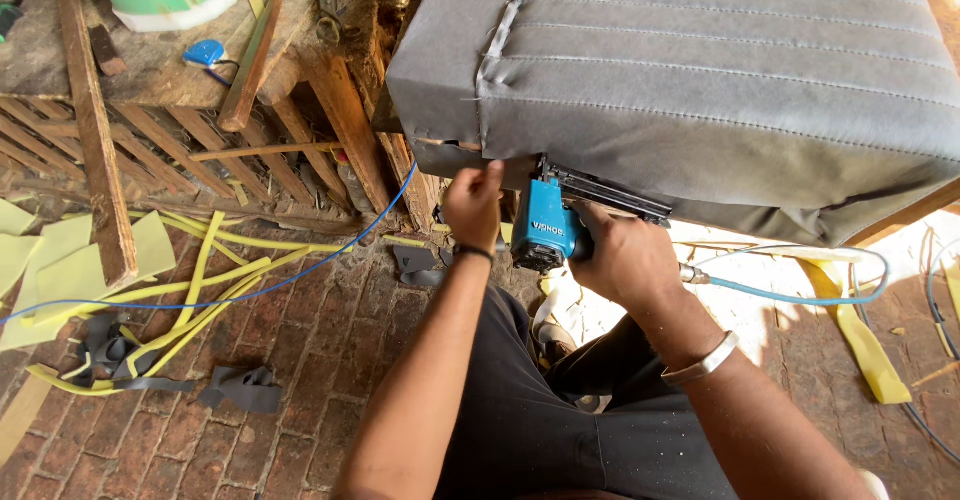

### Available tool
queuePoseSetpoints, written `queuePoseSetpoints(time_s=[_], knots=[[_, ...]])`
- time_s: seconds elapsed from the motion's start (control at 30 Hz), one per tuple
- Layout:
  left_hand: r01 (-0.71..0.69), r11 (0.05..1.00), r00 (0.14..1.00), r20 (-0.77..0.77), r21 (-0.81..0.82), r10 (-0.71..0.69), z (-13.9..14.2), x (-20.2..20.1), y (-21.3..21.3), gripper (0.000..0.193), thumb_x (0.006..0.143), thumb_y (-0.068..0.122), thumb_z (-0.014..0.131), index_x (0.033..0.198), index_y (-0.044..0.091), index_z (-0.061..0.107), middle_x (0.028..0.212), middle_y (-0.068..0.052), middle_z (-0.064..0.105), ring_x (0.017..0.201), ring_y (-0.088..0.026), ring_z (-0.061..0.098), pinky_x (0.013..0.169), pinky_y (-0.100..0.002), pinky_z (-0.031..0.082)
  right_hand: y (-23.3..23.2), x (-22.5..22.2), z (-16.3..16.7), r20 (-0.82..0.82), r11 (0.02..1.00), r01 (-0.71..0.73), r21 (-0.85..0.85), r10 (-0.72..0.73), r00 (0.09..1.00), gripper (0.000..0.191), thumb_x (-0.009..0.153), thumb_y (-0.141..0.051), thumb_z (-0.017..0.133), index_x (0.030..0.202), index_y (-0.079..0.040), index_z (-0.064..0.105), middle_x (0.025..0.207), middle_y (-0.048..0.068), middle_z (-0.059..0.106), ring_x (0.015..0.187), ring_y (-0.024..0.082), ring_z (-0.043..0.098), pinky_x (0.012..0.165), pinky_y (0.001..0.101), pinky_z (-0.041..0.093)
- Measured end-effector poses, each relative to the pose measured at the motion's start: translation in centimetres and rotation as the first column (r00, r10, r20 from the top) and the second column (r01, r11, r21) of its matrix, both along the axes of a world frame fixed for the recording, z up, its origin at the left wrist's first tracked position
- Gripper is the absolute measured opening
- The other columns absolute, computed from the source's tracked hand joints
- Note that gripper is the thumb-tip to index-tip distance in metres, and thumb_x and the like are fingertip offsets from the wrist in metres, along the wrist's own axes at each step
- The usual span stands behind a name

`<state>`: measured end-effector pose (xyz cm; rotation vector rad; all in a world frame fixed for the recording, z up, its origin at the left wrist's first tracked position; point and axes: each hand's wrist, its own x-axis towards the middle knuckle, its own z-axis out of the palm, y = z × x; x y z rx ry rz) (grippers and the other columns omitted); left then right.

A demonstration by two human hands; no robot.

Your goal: The person removes excess foam from a chair cushion using a hand saw, then staples the grey fabric cover onto the cushion frame using a pneumatic staple gun. The cushion is flipped and adjusted during the process.

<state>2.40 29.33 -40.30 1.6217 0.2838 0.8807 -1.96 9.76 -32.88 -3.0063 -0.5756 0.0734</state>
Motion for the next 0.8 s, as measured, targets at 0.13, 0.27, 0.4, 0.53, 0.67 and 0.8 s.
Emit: queuePoseSetpoints(time_s=[0.13, 0.27, 0.4, 0.53, 0.67, 0.8], knots=[[-0.100, 0.959, 0.991, 0.109, 0.265, 0.074, 4.5, -2.5, 2.1, 0.013, 0.097, 0.022, 0.073, 0.101, 0.010, 0.070, 0.084, -0.001, 0.070, 0.070, -0.015, 0.064, 0.063, -0.030, 0.051, -2.3, -1.9, -3.2, 0.291, 0.758, -0.212, 0.617, 0.030, 0.956, 0.072, 0.065, -0.018, 0.076, 0.135, -0.010, 0.064, 0.084, 0.015, 0.076, 0.072, 0.027, 0.073, 0.068, 0.0369, 0.059], [-0.005, 0.678, 0.964, 0.185, 0.735, -0.193, 13.9, 0.2, -0.3, 0.031, 0.100, 0.029, 0.070, 0.126, 0.012, 0.068, 0.130, -0.008, 0.069, 0.124, -0.027, 0.063, 0.109, -0.042, 0.050, -3.3, -6.0, -7.8, 0.087, 0.238, -0.007, 0.971, -0.330, 0.940, 0.041, 0.083, -0.011, 0.078, 0.120, 0.000, 0.064, 0.099, 0.013, 0.075, 0.085, 0.019, 0.072, 0.075, 0.0319, 0.058], [0.525, 0.224, 0.849, -0.487, 0.821, -0.207, 18.9, 6.8, -7.5, 0.063, 0.101, 0.061, 0.040, 0.153, 0.025, 0.039, 0.162, -0.018, 0.025, 0.149, -0.039, 0.022, 0.117, -0.055, 0.022, -4.6, -5.0, -9.7, -0.063, -0.290, -0.090, 0.953, -0.477, 0.876, 0.021, 0.100, -0.007, 0.071, 0.117, 0.003, 0.063, 0.110, 0.011, 0.069, 0.096, 0.019, 0.069, 0.084, 0.0322, 0.060], [0.596, -0.077, 0.781, -0.600, 0.799, -0.175, 17.2, 10.2, -10.7, 0.065, 0.106, 0.060, 0.022, 0.164, 0.030, 0.017, 0.169, -0.015, 0.013, 0.155, -0.039, 0.013, 0.125, -0.056, 0.013, -5.4, -2.0, -8.3, -0.212, -0.405, -0.040, 0.914, -0.559, 0.802, 0.022, 0.098, -0.009, 0.063, 0.119, -0.001, 0.063, 0.121, 0.006, 0.073, 0.102, 0.018, 0.073, 0.075, 0.0264, 0.053], [0.492, -0.215, 0.764, -0.537, 0.844, -0.358, 15.0, 10.7, -10.1, 0.066, 0.105, 0.061, 0.017, 0.164, 0.032, 0.011, 0.170, -0.013, 0.016, 0.155, -0.039, 0.015, 0.125, -0.056, 0.014, -3.7, 0.3, -7.4, -0.277, -0.486, -0.059, 0.872, -0.588, 0.760, 0.029, 0.098, -0.004, 0.068, 0.123, 0.001, 0.054, 0.112, 0.009, 0.070, 0.098, 0.019, 0.072, 0.077, 0.0282, 0.056], [0.481, -0.289, 0.748, -0.559, 0.828, -0.358, 15.0, 10.1, -10.5, 0.069, 0.101, 0.066, 0.019, 0.163, 0.037, 0.009, 0.170, -0.012, 0.016, 0.154, -0.040, 0.015, 0.125, -0.055, 0.014, -2.3, 2.6, -7.5, -0.213, -0.478, -0.171, 0.862, -0.646, 0.733, 0.062, 0.095, 0.002, 0.074, 0.143, -0.008, 0.036, 0.111, 0.007, 0.056, 0.095, 0.016, 0.059, 0.084, 0.0295, 0.053]])
